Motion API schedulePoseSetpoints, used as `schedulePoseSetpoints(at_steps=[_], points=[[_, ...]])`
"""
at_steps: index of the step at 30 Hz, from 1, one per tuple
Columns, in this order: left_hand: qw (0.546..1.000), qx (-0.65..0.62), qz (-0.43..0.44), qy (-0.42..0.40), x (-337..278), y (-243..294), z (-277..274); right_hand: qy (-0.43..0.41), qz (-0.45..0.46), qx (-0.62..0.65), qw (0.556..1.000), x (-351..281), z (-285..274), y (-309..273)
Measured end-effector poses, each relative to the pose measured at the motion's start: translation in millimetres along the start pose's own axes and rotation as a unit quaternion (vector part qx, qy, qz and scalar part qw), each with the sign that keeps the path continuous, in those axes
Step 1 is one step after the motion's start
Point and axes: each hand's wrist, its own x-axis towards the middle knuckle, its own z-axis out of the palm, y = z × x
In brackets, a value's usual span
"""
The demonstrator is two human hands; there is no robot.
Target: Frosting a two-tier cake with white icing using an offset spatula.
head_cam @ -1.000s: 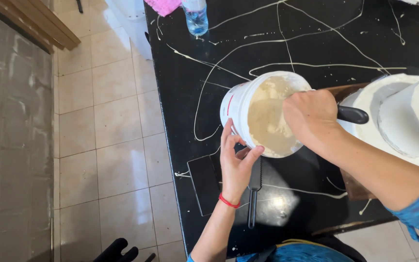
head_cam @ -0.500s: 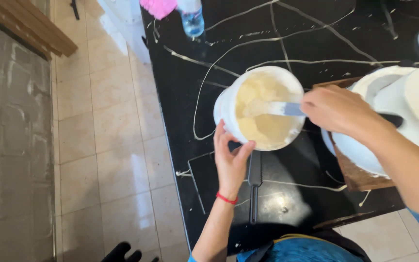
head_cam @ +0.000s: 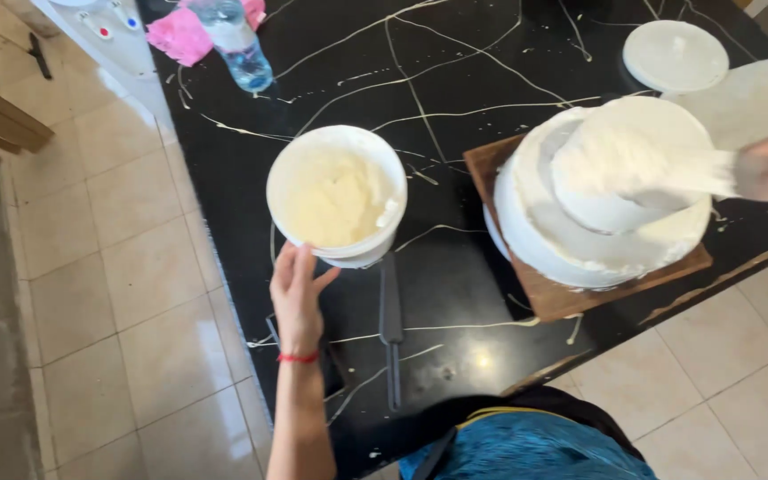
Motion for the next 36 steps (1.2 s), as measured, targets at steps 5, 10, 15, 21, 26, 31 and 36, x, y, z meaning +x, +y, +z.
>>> schedulePoseSetpoints(at_steps=[5,10,15,21,26,31,36], points=[[0.966,0.210,0.114,0.099,-74,-16,32,-0.156,-0.147,-0.105,0.971,43,-124,88],[0.971,0.179,-0.139,-0.082,-144,-120,118,-0.083,-0.086,-0.319,0.940,-1,-43,-205],[0.950,0.172,-0.185,-0.181,-168,-160,182,-0.045,-0.203,-0.815,0.541,-59,44,-382],[0.969,0.077,-0.151,-0.179,-168,-177,194,-0.010,-0.337,-0.829,0.446,-83,93,-428],[0.968,0.040,-0.143,-0.201,-158,-190,186,-0.038,-0.310,-0.859,0.405,-77,110,-423],[0.952,0.099,-0.152,-0.245,-148,-180,180,-0.045,-0.255,-0.871,0.417,-60,113,-418],[0.948,0.078,-0.170,-0.259,-143,-184,175,-0.001,-0.314,-0.863,0.397,-44,86,-387]])
